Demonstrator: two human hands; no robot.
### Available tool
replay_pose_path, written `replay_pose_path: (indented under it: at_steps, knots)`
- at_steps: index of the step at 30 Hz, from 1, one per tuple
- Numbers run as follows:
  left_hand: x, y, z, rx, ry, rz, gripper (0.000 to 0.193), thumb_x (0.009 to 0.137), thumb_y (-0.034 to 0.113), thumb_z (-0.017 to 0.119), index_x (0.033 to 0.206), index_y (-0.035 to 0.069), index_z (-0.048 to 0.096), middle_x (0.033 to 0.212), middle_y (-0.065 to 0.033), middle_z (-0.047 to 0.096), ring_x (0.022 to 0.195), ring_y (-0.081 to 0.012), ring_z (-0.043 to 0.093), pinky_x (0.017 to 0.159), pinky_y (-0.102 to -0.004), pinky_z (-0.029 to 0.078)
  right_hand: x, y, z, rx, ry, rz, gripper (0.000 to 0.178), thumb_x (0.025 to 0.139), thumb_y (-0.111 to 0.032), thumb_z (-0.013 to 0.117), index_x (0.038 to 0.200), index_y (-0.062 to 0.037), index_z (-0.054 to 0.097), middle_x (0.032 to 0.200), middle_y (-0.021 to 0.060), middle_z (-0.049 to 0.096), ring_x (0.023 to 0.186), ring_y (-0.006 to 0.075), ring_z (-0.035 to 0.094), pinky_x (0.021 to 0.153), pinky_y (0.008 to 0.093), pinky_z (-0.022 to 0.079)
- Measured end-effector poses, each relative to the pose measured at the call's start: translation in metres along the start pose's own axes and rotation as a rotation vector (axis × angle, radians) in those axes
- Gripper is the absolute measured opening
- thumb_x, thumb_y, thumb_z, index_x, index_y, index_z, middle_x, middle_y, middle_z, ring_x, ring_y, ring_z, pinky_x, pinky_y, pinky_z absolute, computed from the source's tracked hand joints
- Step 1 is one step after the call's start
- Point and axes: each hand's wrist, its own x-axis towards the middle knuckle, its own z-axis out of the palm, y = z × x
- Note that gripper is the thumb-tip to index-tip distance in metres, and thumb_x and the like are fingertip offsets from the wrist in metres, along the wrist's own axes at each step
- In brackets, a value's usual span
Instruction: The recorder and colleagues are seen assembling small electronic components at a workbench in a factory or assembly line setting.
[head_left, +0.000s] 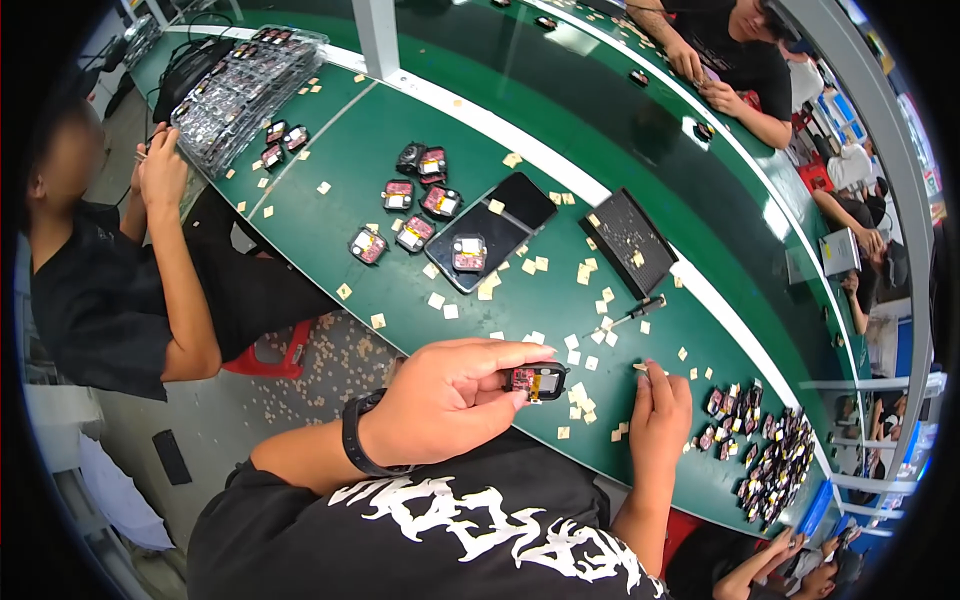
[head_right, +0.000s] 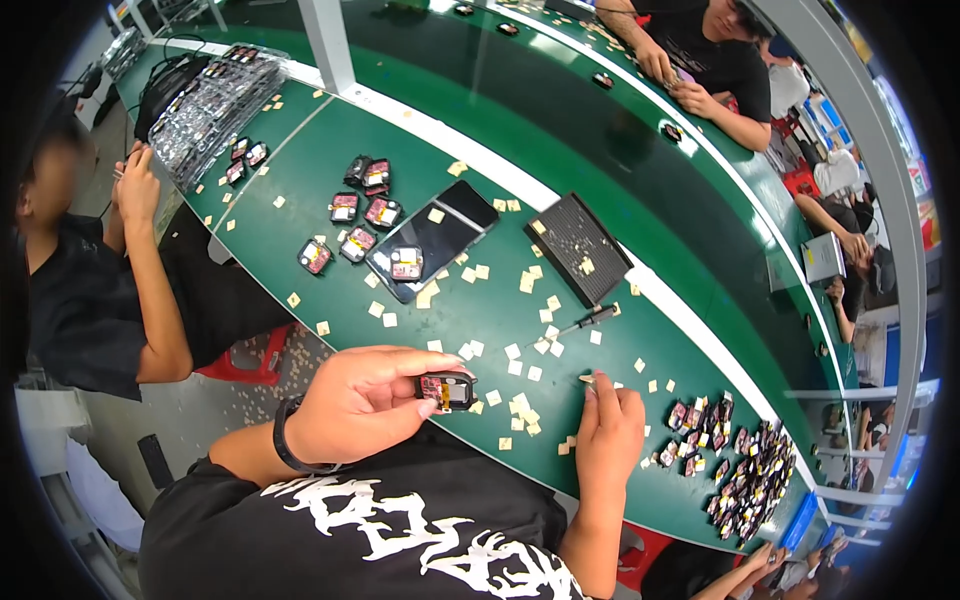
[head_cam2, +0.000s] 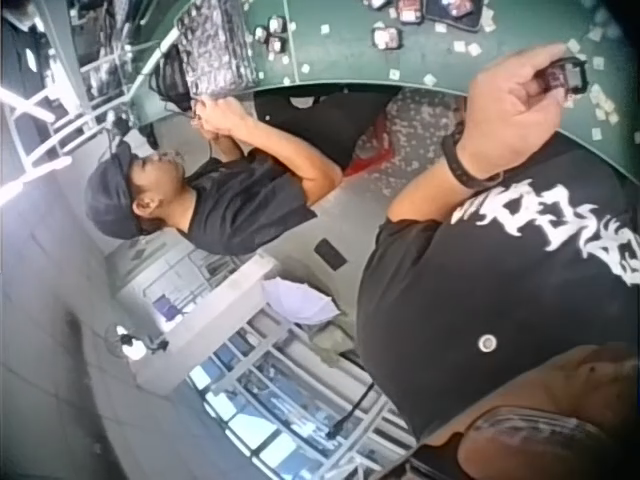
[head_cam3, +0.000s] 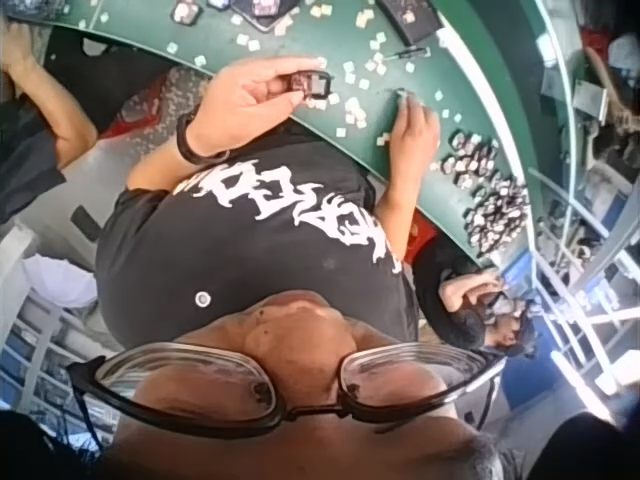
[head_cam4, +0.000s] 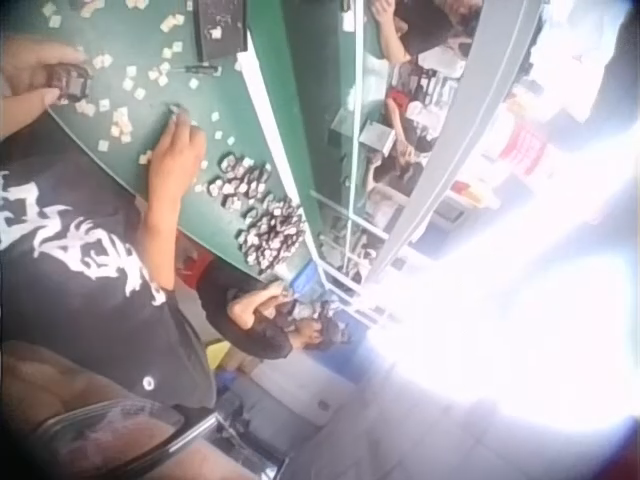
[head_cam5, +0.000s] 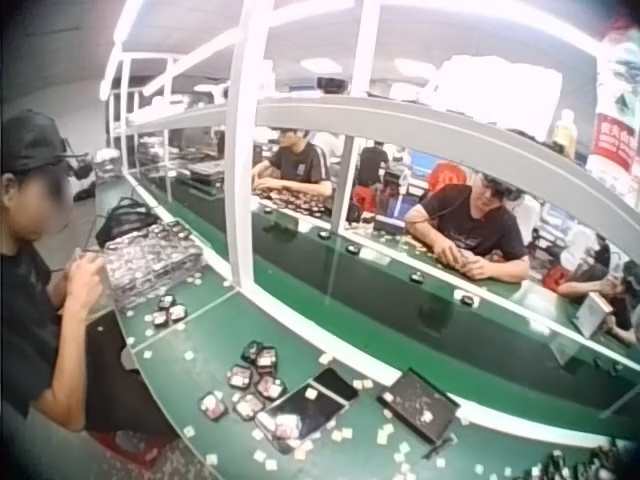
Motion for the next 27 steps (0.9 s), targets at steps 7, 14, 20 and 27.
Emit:
replay_pose_path:
  at_steps: [7,14,20,27]
  knots:
    - [-0.002,-0.009,-0.05,0.289,0.263,0.032,0.027,0.088,-0.015,0.057,0.114,-0.01,0.063,0.102,-0.0089,0.058,0.095,-0.0144,0.065,0.081,-0.0249,0.052,0.014,-0.031,-0.034,-0.023,-0.116,-0.089,0.046,0.079,-0.015,0.077,0.121,-0.0035,0.062,0.117,0.0158,0.057,0.103,0.0342,0.057,0.089,0.0407,0.048]
    - [-0.009,0.004,-0.127,0.49,0.613,0.139,0.027,0.087,-0.01,0.061,0.114,-0.008,0.064,0.101,-0.0069,0.064,0.088,-0.0112,0.065,0.079,-0.0231,0.051,0.116,-0.118,-0.009,0.02,-0.205,-0.678,0.052,0.079,-0.003,0.068,0.13,-0.0073,0.056,0.128,0.0154,0.056,0.118,0.034,0.054,0.098,0.0448,0.044]
    - [0.021,0.016,-0.181,0.587,0.694,0.268,0.03,0.088,-0.008,0.061,0.117,-0.006,0.063,0.098,-0.0062,0.069,0.09,-0.0118,0.065,0.08,-0.0255,0.052,0.195,-0.154,0.049,-0.165,-0.376,-0.92,0.066,0.079,0.004,0.062,0.14,-0.0148,0.047,0.149,0.0092,0.043,0.139,0.0305,0.039,0.111,0.0527,0.036]
    - [0.019,0.012,-0.206,1.14,0.87,0.238,0.036,0.083,0.012,0.07,0.117,0.001,0.065,0.108,-0.0169,0.066,0.088,-0.0266,0.066,0.081,-0.0352,0.054,0.186,-0.154,0.01,-0.084,-0.47,-0.887,0.066,0.061,-0.005,0.076,0.123,-0.0085,0.054,0.126,0.0132,0.052,0.123,0.0339,0.048,0.108,0.0548,0.037]
